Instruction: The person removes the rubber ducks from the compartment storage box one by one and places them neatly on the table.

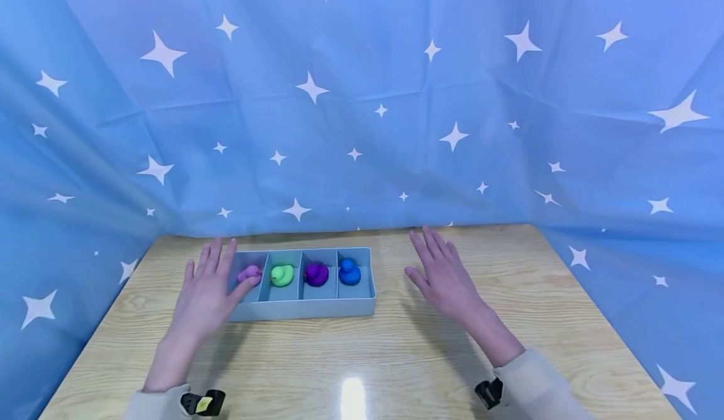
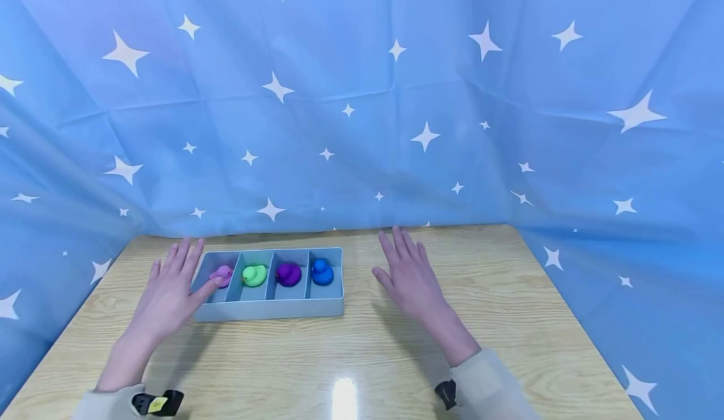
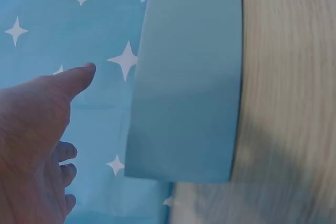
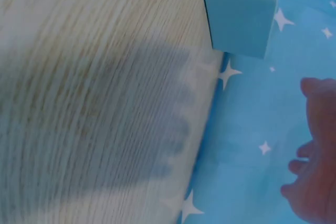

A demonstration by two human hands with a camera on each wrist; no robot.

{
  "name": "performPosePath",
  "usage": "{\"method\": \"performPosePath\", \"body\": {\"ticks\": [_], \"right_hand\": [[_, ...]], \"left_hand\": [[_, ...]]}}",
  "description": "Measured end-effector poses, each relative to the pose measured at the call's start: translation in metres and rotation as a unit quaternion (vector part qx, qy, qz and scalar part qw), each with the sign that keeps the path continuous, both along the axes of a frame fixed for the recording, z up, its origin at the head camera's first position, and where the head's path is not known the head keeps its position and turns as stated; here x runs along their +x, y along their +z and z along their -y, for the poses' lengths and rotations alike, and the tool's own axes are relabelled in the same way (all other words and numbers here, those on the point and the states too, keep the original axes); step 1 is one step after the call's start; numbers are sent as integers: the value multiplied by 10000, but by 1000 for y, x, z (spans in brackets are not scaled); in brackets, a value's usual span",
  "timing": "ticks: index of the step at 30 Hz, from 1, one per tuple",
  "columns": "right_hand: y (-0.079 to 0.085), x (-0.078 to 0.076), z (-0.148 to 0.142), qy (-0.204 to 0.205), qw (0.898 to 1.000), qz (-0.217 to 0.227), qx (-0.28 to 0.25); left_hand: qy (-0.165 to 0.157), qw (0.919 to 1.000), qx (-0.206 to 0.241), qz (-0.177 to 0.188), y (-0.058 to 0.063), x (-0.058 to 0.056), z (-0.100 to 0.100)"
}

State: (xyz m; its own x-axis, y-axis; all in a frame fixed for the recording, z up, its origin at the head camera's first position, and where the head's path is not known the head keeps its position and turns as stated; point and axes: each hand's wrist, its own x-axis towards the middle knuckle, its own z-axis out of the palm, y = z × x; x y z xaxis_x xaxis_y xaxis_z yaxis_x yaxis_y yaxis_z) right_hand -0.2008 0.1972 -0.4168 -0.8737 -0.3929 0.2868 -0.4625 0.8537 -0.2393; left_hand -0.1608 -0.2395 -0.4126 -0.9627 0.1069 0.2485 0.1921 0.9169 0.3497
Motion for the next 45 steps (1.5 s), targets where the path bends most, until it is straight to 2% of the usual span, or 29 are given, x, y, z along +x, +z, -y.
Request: {"method": "performPosePath", "body": {"ticks": [5,9,15,21,28,34,40,45], "right_hand": [[-3,1,0,188,9996,20,-218],[-4,1,3,309,9977,202,-572],[-3,1,12,465,9929,360,-1031],[-1,0,25,514,9863,431,-1510],[-4,-4,42,514,9742,521,-2136],[-3,-8,58,694,9631,728,-2495],[0,-13,74,888,9551,1155,-2580],[-4,-16,82,950,9449,1570,-2712]], "left_hand": [[1,9998,192,84,-8,4,10],[-55,9975,633,320,-13,7,17],[-111,9839,1543,899,-25,10,21],[-309,9737,2063,919,-38,11,23],[-228,9700,2165,1077,-49,9,25],[-124,9650,2295,1260,-53,5,22],[4,9609,2362,1447,-53,1,18],[87,9575,2423,1562,-56,1,18]]}}
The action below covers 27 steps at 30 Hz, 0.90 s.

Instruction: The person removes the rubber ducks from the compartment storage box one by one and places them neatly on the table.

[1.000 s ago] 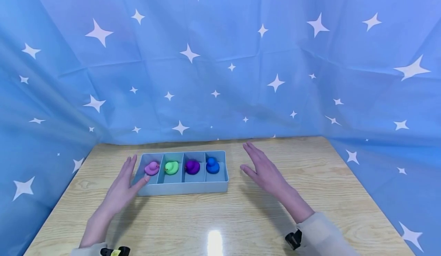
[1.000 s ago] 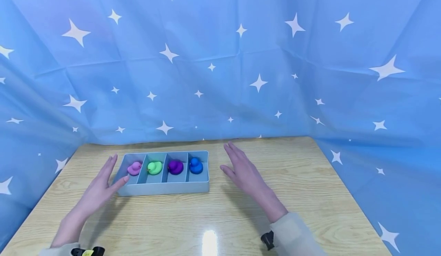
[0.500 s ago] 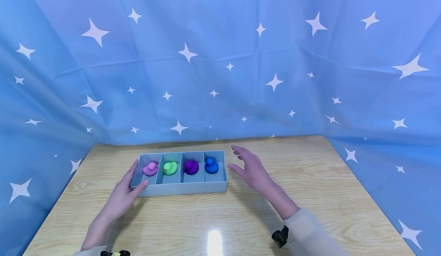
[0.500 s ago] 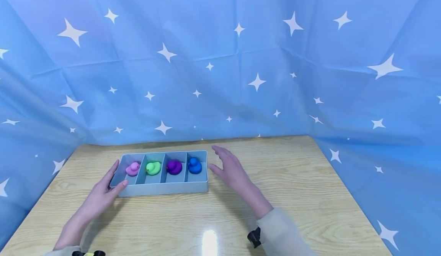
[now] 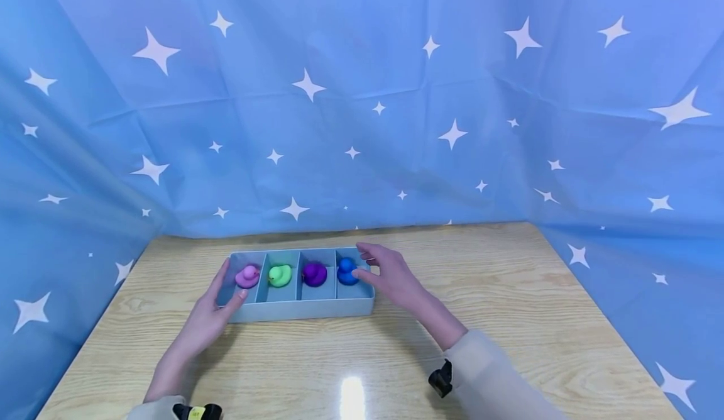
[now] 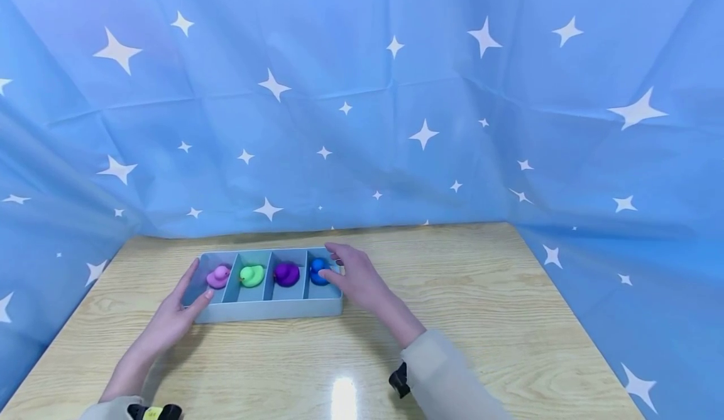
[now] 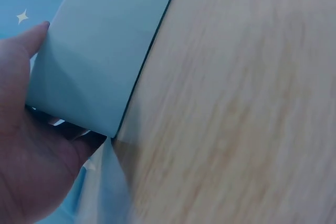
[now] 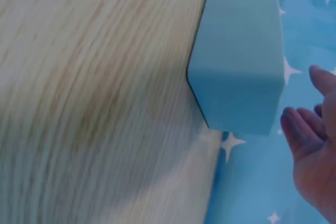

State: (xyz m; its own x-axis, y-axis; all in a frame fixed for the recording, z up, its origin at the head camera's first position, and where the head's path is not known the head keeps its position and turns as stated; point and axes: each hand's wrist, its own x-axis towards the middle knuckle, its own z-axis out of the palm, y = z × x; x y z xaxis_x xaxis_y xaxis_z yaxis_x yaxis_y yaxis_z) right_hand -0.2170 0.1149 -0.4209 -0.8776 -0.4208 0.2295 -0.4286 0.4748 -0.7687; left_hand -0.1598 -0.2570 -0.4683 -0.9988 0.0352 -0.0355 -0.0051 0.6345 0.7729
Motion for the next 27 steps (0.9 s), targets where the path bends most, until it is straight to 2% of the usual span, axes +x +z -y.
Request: {"method": "performPosePath", "body": {"ticks": [5,12,18,27], "right_hand": [[-3,-2,8,11,9997,235,67],[-1,-6,14,0,9983,474,327],[1,-17,19,88,9964,313,785],[3,-28,28,268,9915,109,1269]], "left_hand": [[-13,9999,137,14,-2,0,4],[-187,9991,336,179,-2,-1,7],[-327,9983,403,260,-1,-2,8],[-366,9979,435,304,-1,-2,10]]}}
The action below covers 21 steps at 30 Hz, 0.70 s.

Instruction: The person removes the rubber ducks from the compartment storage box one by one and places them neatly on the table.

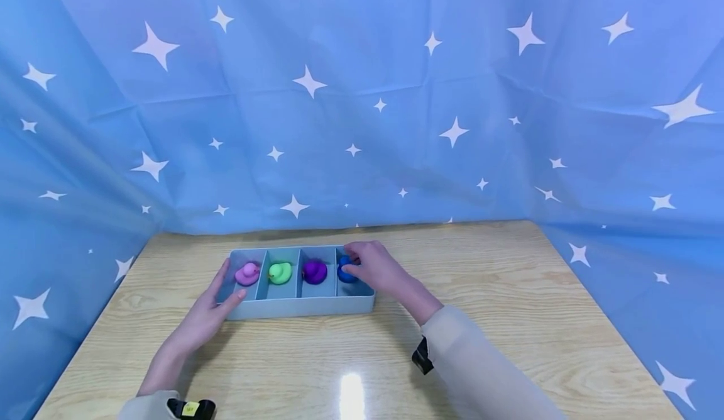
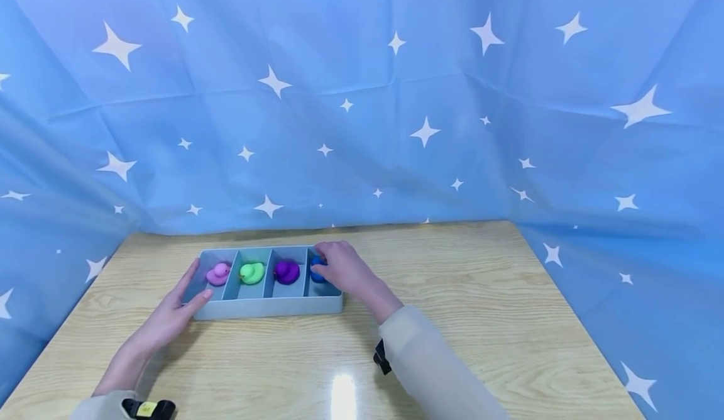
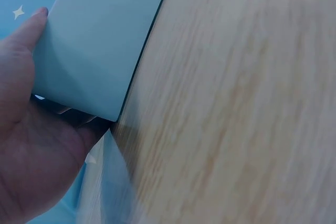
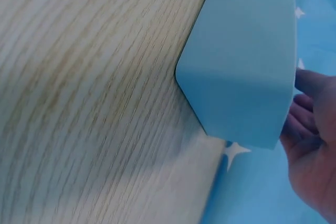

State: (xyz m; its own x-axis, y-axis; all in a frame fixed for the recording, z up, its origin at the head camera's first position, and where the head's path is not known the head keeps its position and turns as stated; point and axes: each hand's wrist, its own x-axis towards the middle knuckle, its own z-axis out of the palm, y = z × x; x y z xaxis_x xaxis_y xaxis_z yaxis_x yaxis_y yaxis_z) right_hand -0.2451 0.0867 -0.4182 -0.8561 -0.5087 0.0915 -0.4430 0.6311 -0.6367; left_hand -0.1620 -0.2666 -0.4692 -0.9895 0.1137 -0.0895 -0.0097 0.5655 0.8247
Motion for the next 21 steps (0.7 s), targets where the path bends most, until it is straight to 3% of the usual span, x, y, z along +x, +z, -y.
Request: {"method": "performPosePath", "body": {"ticks": [7,21], "right_hand": [[-2,-2,2,152,9990,-361,193],[0,-9,5,163,9955,-238,903]], "left_hand": [[-124,9999,22,65,0,0,2],[-139,9996,67,235,-2,-2,4]]}}
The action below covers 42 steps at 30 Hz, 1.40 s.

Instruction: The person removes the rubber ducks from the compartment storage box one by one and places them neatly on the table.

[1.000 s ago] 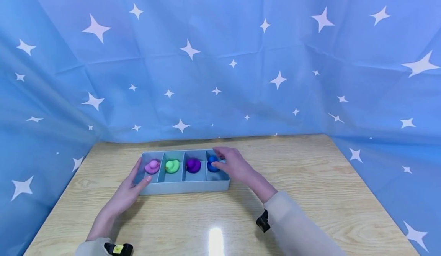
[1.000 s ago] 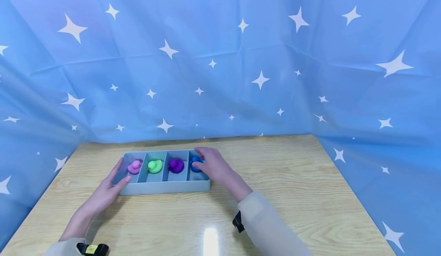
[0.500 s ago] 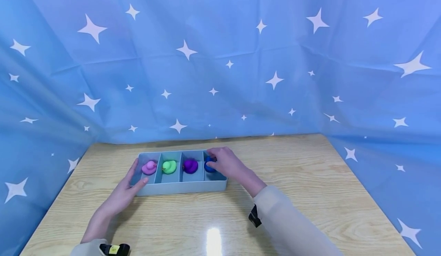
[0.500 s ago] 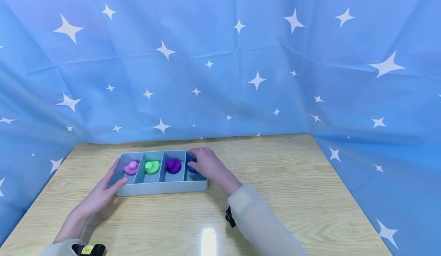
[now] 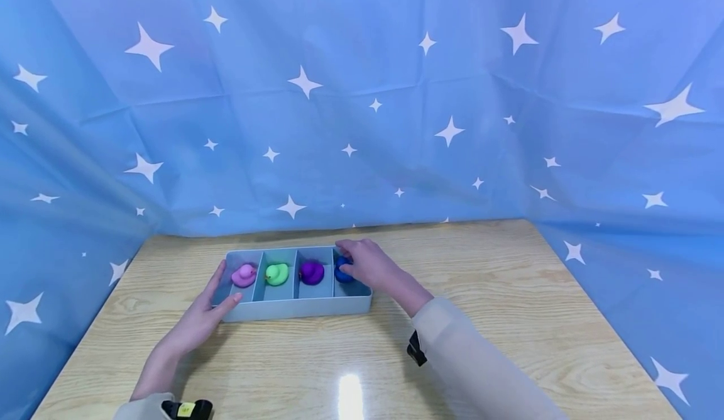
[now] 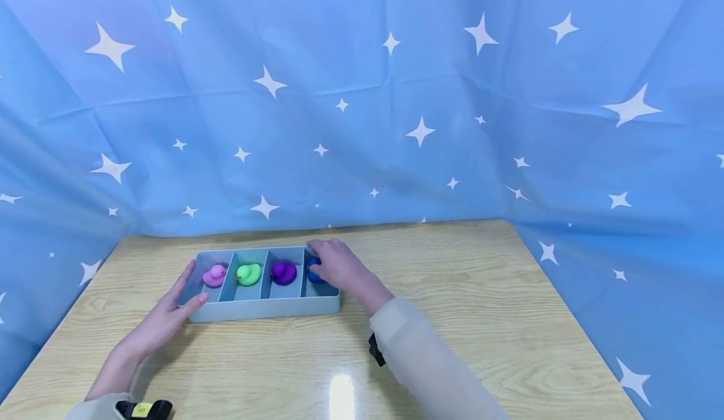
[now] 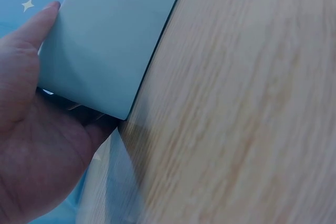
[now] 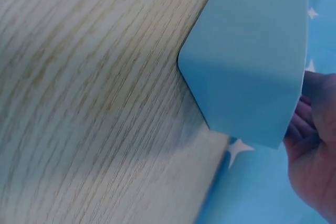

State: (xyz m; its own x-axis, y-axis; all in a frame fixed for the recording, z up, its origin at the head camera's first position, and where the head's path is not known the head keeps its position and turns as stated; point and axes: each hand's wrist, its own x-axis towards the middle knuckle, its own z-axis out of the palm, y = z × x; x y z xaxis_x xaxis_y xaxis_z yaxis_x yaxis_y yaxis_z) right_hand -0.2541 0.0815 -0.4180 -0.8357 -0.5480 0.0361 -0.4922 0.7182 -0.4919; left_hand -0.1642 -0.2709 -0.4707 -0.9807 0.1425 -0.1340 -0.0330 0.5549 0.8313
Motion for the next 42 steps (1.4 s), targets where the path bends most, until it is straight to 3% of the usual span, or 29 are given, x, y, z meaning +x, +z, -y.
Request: {"method": "performPosePath", "body": {"ticks": [7,10,15,42], "right_hand": [[1,-5,0,347,9978,-278,488],[1,-5,-1,385,9975,-168,563],[-2,-7,-2,290,9988,85,393],[-11,-4,-4,434,9990,62,-13]], "left_hand": [[15,10000,56,-10,1,0,0],[15,10000,72,7,0,0,0],[32,10000,55,44,0,1,0],[38,9998,163,49,0,1,-2]]}}
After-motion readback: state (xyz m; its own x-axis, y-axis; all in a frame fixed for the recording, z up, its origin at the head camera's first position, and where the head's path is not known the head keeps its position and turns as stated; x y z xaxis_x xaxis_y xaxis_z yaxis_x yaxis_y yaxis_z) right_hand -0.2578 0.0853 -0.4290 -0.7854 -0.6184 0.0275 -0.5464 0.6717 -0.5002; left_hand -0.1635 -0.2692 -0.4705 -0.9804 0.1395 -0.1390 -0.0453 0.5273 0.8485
